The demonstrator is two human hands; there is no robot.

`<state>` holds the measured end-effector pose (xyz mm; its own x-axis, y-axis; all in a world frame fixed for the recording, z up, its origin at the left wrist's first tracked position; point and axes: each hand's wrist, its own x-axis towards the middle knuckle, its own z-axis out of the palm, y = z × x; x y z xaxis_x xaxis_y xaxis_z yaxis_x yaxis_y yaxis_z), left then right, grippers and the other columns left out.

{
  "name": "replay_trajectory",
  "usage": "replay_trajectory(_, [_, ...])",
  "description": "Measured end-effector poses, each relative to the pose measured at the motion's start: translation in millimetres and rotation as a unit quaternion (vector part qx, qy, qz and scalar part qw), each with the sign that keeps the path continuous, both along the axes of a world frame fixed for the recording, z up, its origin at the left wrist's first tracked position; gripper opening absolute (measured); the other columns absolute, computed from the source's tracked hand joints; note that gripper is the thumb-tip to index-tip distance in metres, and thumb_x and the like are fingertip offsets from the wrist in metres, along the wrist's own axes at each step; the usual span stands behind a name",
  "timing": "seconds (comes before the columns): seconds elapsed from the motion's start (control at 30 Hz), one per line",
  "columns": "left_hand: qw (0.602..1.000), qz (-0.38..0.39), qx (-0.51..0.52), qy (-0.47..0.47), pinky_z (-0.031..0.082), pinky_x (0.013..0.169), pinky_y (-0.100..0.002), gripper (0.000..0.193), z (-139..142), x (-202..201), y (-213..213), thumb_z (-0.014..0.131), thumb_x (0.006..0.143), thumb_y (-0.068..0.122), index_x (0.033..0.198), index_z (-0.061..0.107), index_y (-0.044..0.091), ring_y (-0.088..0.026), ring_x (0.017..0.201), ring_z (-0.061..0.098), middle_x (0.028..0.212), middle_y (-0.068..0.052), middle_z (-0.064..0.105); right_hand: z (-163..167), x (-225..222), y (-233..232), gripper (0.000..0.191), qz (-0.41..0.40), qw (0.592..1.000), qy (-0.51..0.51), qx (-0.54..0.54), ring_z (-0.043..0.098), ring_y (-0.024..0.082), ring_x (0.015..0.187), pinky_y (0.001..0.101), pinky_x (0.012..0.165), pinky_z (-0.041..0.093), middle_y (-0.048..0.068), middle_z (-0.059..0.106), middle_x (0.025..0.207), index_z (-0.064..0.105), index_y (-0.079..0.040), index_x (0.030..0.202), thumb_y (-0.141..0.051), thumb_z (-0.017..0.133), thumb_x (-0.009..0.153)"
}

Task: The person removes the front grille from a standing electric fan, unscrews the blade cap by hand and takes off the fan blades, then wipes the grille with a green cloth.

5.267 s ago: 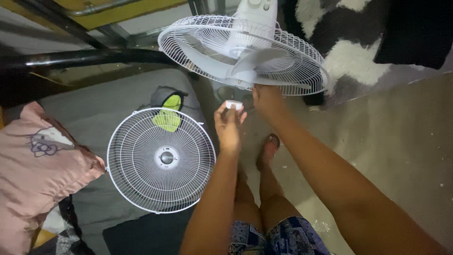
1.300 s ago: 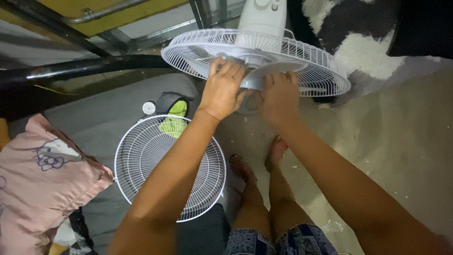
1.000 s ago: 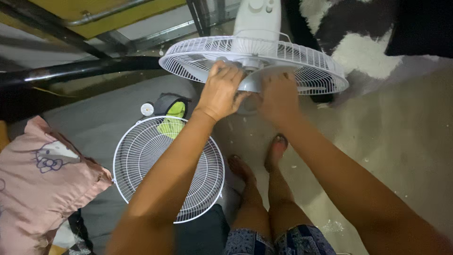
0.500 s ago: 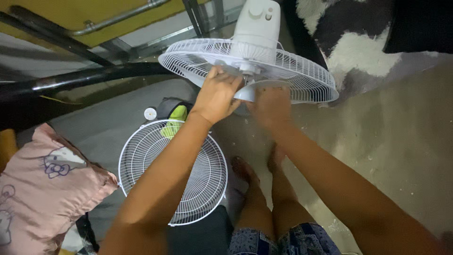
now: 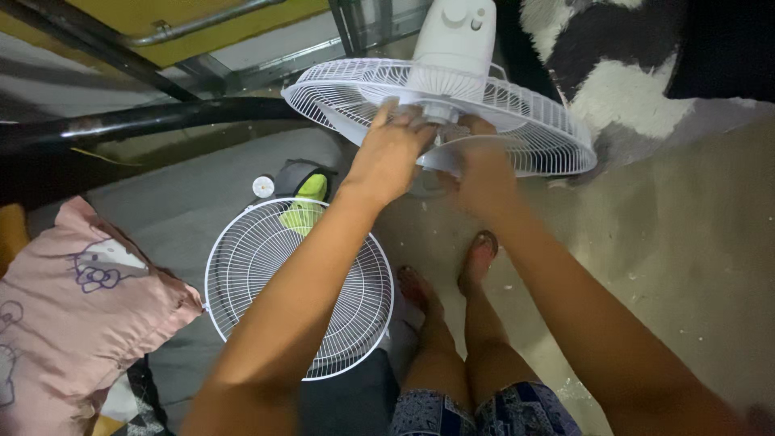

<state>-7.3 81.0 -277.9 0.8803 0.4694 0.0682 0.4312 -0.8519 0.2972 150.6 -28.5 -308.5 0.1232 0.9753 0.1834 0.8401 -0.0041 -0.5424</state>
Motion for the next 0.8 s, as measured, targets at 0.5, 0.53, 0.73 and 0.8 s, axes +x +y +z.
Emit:
replay_trajectory(0.5, [1.000, 0.018, -0.012, 0.010, 0.034, 0.109, -0.048, 0.042, 1.9, 11.0, 7.1, 0.077, 0.071, 0.009, 0.112, 0.067, 0.016, -0.031, 0.107, 0.063, 0.099, -0.012, 0.071, 4.0, 7.5, 12.5, 0.057, -0.025, 0.999, 0.012, -0.031, 0.061, 0.040, 0.104, 0.0528, 0.089, 0.047, 0.020, 0.063, 0.116, 0.068, -0.005, 0.115, -0.033, 0.087, 0.069])
replay_trajectory(0.53, [0.999, 0.031, -0.019, 0.020, 0.040, 0.109, -0.045, 0.037, 1.2, 10.9, 8.0, 0.076, 0.077, 0.009, 0.112, 0.067, 0.016, -0.031, 0.101, 0.067, 0.095, -0.013, 0.072, 3.1, 6.4, 13.1, 0.052, -0.064, 0.995, 0.056, -0.060, 0.064, 0.038, 0.100, 0.0492, 0.086, 0.050, 0.018, 0.066, 0.113, 0.069, -0.006, 0.109, -0.035, 0.087, 0.070])
replay_trajectory(0.73, [1.000, -0.002, 0.009, -0.005, 0.048, 0.084, -0.044, 0.052, 1.2, 6.0, 11.3, 0.076, 0.063, 0.017, 0.112, 0.064, 0.006, -0.035, 0.083, 0.067, 0.079, -0.016, 0.070, -6.2, 4.2, 14.0, 0.049, -0.076, 0.982, 0.031, -0.172, 0.066, 0.035, 0.099, 0.0464, 0.086, 0.051, 0.016, 0.069, 0.108, 0.068, -0.007, 0.113, -0.032, 0.085, 0.073])
replay_trajectory(0.8, [0.997, 0.007, 0.066, 0.026, 0.047, 0.090, -0.043, 0.036, 1.4, 12.6, 8.6, 0.069, 0.080, 0.013, 0.116, 0.065, 0.009, -0.032, 0.087, 0.067, 0.084, -0.013, 0.071, -11.5, 4.7, 13.2, 0.058, -0.039, 0.997, 0.035, -0.065, 0.062, 0.039, 0.107, 0.0474, 0.089, 0.050, 0.019, 0.064, 0.117, 0.064, -0.003, 0.120, -0.024, 0.085, 0.070])
